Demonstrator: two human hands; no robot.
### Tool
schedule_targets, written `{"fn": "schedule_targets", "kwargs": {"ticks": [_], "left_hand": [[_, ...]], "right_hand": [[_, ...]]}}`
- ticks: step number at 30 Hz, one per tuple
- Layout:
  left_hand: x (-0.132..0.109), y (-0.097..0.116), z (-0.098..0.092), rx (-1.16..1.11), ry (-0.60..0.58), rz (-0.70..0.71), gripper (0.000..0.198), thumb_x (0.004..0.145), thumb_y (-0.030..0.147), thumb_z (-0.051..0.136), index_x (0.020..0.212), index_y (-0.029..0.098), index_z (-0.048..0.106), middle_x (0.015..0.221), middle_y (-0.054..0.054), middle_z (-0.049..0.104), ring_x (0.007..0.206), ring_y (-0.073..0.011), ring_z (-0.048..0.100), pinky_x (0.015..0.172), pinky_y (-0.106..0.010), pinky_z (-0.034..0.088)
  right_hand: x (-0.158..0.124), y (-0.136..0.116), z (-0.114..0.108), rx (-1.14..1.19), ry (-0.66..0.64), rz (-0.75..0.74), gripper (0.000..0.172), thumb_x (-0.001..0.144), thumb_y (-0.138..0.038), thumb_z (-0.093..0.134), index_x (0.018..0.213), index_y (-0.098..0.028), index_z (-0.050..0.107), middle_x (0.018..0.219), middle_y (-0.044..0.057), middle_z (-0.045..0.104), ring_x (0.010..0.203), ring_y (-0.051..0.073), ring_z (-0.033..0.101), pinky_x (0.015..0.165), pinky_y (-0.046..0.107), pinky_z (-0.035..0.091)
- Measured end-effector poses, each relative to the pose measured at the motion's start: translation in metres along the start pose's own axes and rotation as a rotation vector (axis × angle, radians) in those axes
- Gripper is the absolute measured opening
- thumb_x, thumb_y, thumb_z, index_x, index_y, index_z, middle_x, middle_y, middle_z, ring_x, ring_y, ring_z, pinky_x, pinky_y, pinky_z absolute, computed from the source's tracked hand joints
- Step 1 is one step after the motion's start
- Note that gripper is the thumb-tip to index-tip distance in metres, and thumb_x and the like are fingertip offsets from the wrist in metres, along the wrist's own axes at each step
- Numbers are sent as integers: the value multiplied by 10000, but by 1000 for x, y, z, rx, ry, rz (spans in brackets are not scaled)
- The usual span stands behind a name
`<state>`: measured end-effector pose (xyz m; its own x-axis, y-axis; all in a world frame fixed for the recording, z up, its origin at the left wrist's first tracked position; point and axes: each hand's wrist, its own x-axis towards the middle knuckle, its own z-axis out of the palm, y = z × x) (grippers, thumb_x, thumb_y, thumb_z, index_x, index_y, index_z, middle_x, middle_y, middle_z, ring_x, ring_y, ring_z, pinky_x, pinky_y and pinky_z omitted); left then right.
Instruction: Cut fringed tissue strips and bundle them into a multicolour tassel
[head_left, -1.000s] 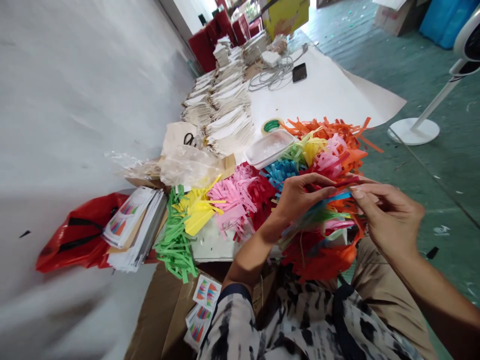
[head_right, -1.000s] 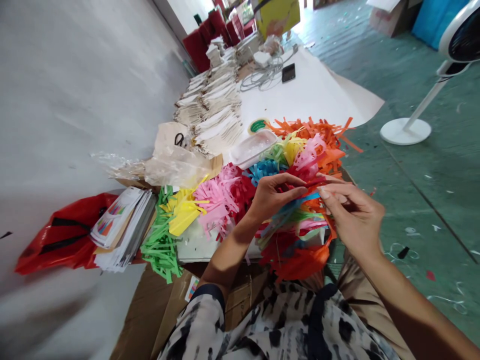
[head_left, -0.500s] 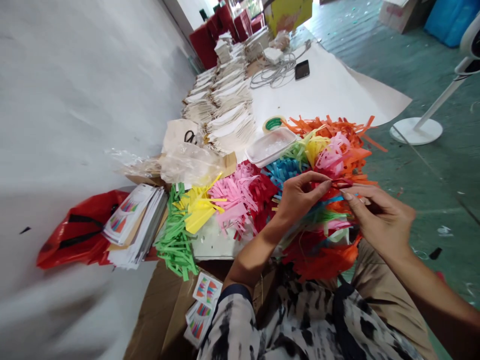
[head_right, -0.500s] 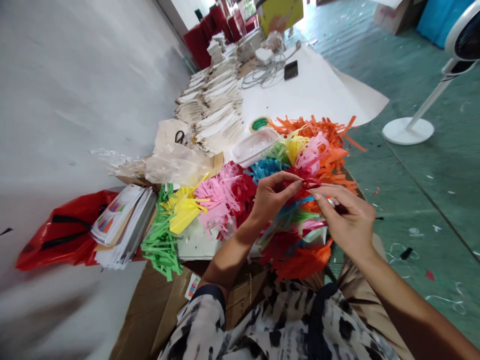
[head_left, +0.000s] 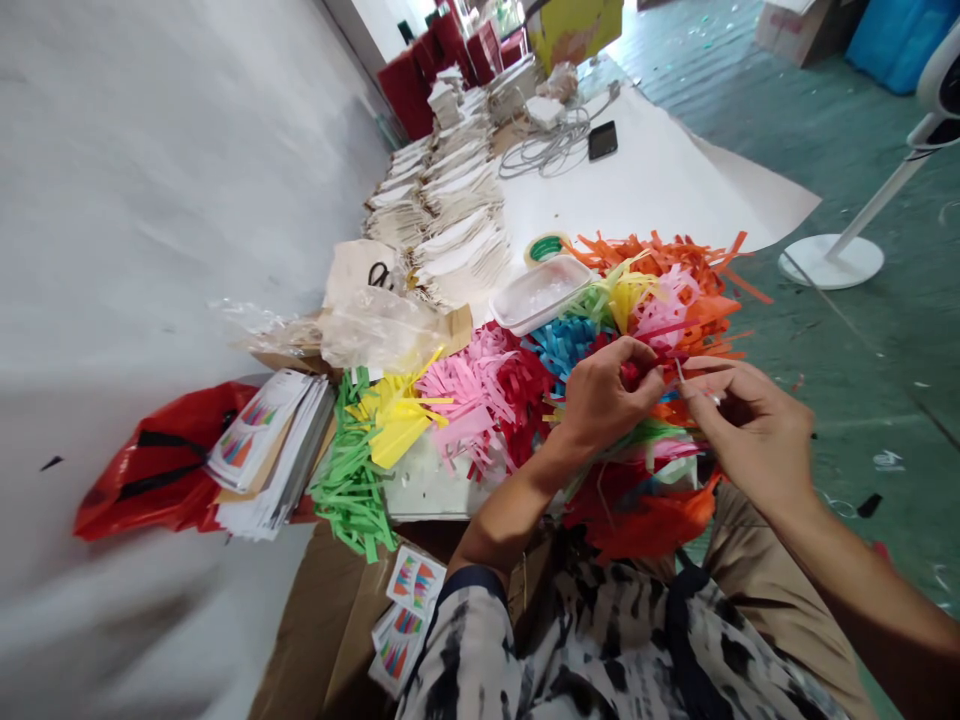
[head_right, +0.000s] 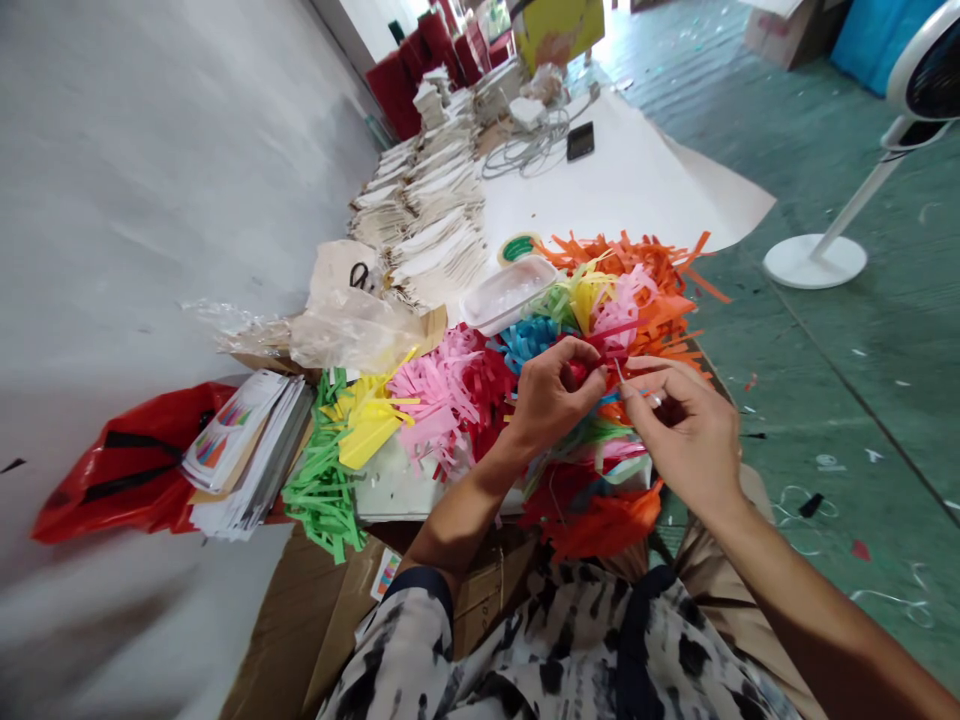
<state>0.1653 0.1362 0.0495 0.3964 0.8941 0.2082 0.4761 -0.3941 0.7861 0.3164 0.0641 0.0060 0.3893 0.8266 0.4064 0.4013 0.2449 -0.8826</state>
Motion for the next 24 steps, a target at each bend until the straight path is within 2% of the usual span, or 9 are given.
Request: {"fn": "schedule_targets", "kwargs": {"ticks": [5, 8, 11, 15, 18, 20, 22, 24], "left_hand": [[-2, -1, 1, 59, 18, 35, 117, 930, 320, 663, 967, 210, 677, 897, -3, 742, 804, -124, 676, 738, -238, 502], [-7, 2, -1, 102, 17, 131, 107, 921, 290, 672, 992, 211, 681, 975, -16, 756, 889, -144, 696, 808, -260, 525], [-9, 4, -3, 87, -9, 229, 153, 937, 343, 696, 1010, 208, 705, 1042, -39, 764, 962, -162, 702, 881, -284, 533], [-4, 0, -4, -70, -22, 160, 343, 970, 515, 667, 883, 191, 738, 899, -36, 756, 762, -122, 652, 737, -264, 515], [3, -7, 0, -184, -39, 85, 416, 925, 593, 696, 1012, 192, 761, 878, -19, 752, 655, -94, 583, 628, -246, 472], [5, -9, 2, -227, -56, 97, 441, 905, 600, 719, 1058, 189, 766, 903, -30, 761, 648, -93, 573, 608, -246, 464], [4, -9, 3, -226, -55, 129, 414, 923, 579, 709, 994, 176, 769, 898, -50, 764, 642, -98, 564, 605, -254, 460], [2, -6, 3, -180, -43, 154, 367, 980, 533, 652, 995, 180, 750, 903, -50, 766, 629, -99, 559, 613, -258, 458]], "right_hand": [[0, 0, -1, -15, -30, 69, 145, 909, -346, 722, 814, -237, 735, 1138, 25, 792, 889, 159, 712, 727, 307, 488], [0, 2, -2, -10, -29, 93, 153, 910, -364, 719, 826, -238, 745, 1124, 27, 792, 876, 162, 704, 729, 310, 486], [0, 3, -3, 3, -28, 107, 154, 912, -375, 711, 855, -237, 752, 1126, 36, 790, 880, 169, 703, 735, 316, 489], [-1, 2, -4, 22, -40, 112, 184, 916, -386, 708, 817, -233, 731, 1109, 32, 785, 833, 155, 680, 712, 310, 475], [-2, 0, -4, 36, -44, 109, 183, 918, -388, 710, 819, -235, 731, 1095, 28, 781, 837, 154, 673, 723, 310, 476], [-2, 0, -5, 44, -41, 109, 178, 912, -386, 718, 820, -234, 730, 1103, 31, 775, 865, 161, 676, 753, 316, 485], [-3, 0, -7, 59, -41, 116, 171, 904, -384, 726, 822, -234, 728, 1108, 33, 768, 895, 168, 676, 779, 319, 492], [-4, 0, -10, 94, -67, 136, 138, 898, -381, 724, 934, -250, 746, 1102, 31, 762, 847, 162, 665, 731, 309, 499]]}}
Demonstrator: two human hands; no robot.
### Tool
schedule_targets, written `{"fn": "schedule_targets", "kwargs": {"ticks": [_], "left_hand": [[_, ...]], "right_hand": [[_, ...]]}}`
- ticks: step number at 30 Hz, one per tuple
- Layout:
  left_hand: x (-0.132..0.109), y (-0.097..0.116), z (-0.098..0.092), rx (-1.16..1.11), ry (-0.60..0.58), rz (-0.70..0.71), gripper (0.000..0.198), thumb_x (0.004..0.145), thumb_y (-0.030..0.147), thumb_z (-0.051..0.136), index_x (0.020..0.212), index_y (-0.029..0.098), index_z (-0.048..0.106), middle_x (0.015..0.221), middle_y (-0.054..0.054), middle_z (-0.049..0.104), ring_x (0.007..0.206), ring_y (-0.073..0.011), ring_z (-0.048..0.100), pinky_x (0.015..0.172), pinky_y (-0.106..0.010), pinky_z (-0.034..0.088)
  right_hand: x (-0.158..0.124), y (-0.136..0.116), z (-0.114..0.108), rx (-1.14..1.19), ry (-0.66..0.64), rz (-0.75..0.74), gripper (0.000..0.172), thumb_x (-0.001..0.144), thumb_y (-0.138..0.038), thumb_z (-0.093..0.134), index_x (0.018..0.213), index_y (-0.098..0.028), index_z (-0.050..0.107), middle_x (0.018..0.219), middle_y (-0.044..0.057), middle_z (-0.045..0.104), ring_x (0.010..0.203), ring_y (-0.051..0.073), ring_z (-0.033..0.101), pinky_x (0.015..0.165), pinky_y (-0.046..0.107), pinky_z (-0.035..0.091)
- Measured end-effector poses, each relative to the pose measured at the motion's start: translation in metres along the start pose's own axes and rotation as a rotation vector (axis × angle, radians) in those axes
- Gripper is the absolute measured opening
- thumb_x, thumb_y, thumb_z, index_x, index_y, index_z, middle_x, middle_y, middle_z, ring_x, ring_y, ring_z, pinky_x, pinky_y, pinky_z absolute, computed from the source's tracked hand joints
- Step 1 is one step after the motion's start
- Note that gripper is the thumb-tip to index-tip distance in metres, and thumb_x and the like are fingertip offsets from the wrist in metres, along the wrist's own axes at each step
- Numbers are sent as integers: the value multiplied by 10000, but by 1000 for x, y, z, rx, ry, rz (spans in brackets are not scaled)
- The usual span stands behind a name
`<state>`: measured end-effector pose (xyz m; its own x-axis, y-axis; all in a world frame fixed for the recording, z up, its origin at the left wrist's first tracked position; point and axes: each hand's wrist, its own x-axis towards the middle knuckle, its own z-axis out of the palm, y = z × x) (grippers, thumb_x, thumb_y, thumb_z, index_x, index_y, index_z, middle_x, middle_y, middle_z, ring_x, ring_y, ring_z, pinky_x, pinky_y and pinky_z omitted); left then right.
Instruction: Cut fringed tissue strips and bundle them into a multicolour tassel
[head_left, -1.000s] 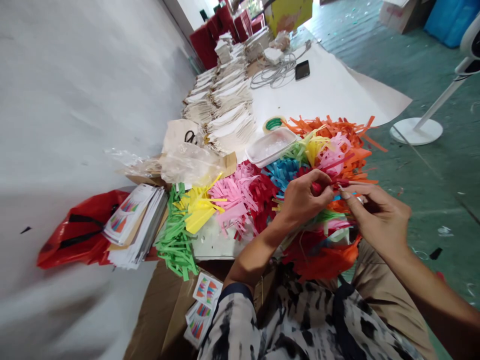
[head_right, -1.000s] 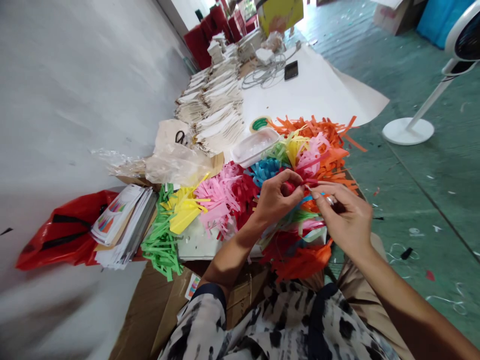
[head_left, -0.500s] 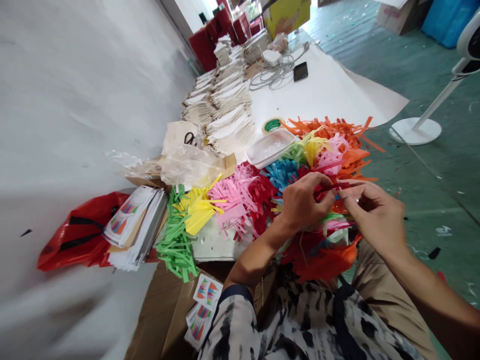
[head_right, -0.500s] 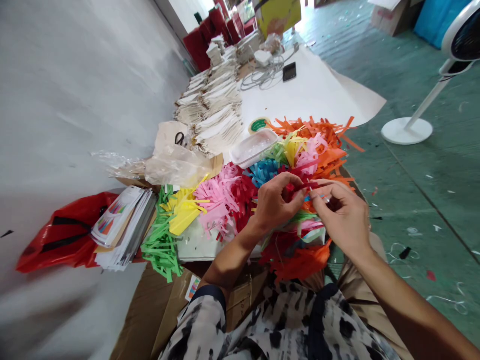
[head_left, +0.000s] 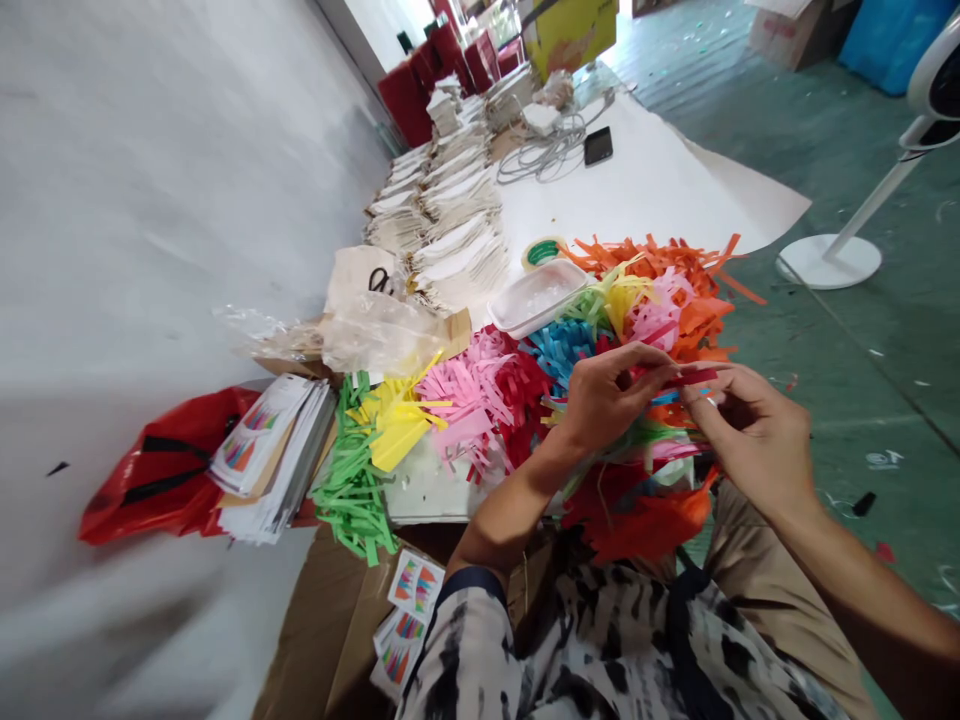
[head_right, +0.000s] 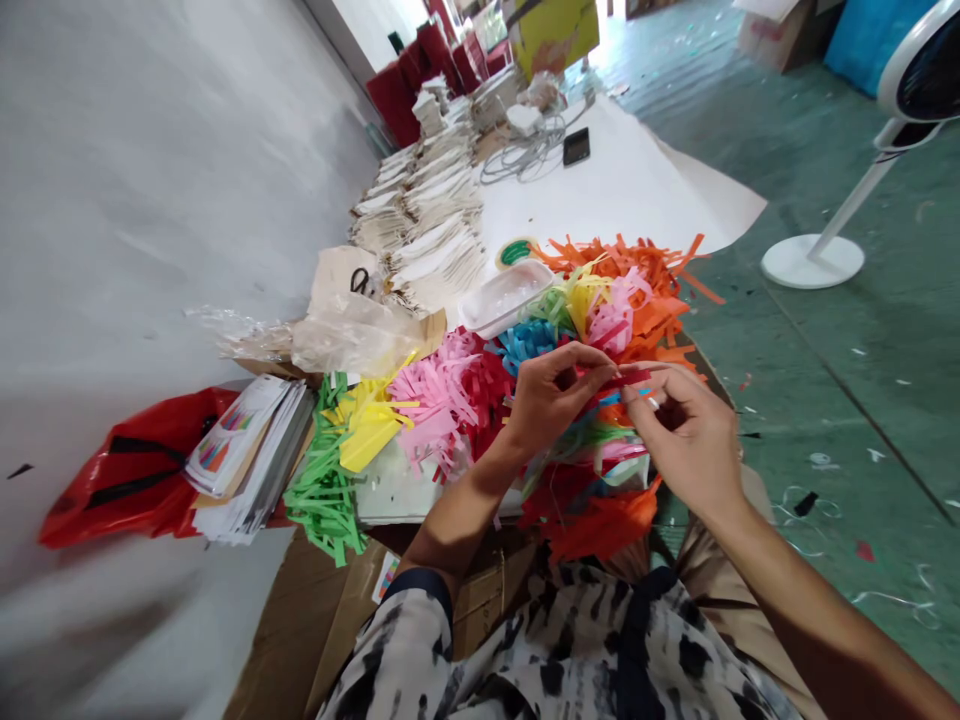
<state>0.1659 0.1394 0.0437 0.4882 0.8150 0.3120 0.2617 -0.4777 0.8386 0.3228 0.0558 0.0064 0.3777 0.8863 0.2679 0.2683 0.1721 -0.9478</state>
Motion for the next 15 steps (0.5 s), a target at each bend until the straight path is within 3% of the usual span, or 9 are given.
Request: {"fn": "schedule_targets", "kwargs": {"ticks": [3, 4, 6, 9, 12, 15], "left_hand": [[-4, 10, 1, 170, -12, 1, 313, 1046, 480, 552, 1095, 215, 711, 847, -25, 762, 616, -118, 593, 625, -268, 453], [-5, 13, 2, 238, -25, -3, 305, 1052, 473, 538, 1118, 225, 703, 814, -21, 756, 622, -134, 614, 624, -274, 449], [-8, 19, 3, 348, -68, 1, 297, 1057, 460, 521, 1138, 238, 700, 774, -25, 747, 640, -165, 647, 617, -289, 441], [-10, 22, 3, 396, -136, 72, 294, 1048, 443, 539, 1195, 238, 692, 904, -51, 782, 724, -193, 692, 660, -311, 466], [-13, 21, -2, 469, -246, 202, 345, 998, 532, 610, 1138, 241, 731, 975, -66, 792, 830, -216, 697, 767, -336, 484], [-19, 20, -10, 634, -331, 246, 452, 974, 648, 583, 919, 239, 769, 849, -63, 762, 852, -209, 654, 820, -348, 461]], "right_hand": [[-1, 0, -4, 59, -57, 32, 311, 930, -387, 666, 1222, -292, 713, 1106, 27, 758, 700, 141, 624, 604, 295, 491], [-1, -1, -4, 67, -58, 29, 305, 938, -392, 655, 1221, -296, 717, 1110, 29, 757, 720, 146, 637, 626, 303, 509], [0, -1, -5, 66, -22, -1, 182, 931, -397, 678, 1041, -284, 767, 1079, 29, 758, 865, 175, 685, 778, 338, 549], [-3, -2, -8, 61, 58, -43, 118, 863, -379, 771, 817, -271, 767, 976, 25, 757, 979, 209, 697, 924, 382, 537], [-9, 1, -14, 94, 120, -13, 105, 846, -384, 792, 850, -280, 781, 916, 22, 761, 845, 191, 685, 779, 356, 547], [-13, 8, -22, 189, 163, 72, 147, 871, -412, 771, 903, -269, 767, 852, 15, 765, 594, 133, 575, 539, 293, 448]]}}
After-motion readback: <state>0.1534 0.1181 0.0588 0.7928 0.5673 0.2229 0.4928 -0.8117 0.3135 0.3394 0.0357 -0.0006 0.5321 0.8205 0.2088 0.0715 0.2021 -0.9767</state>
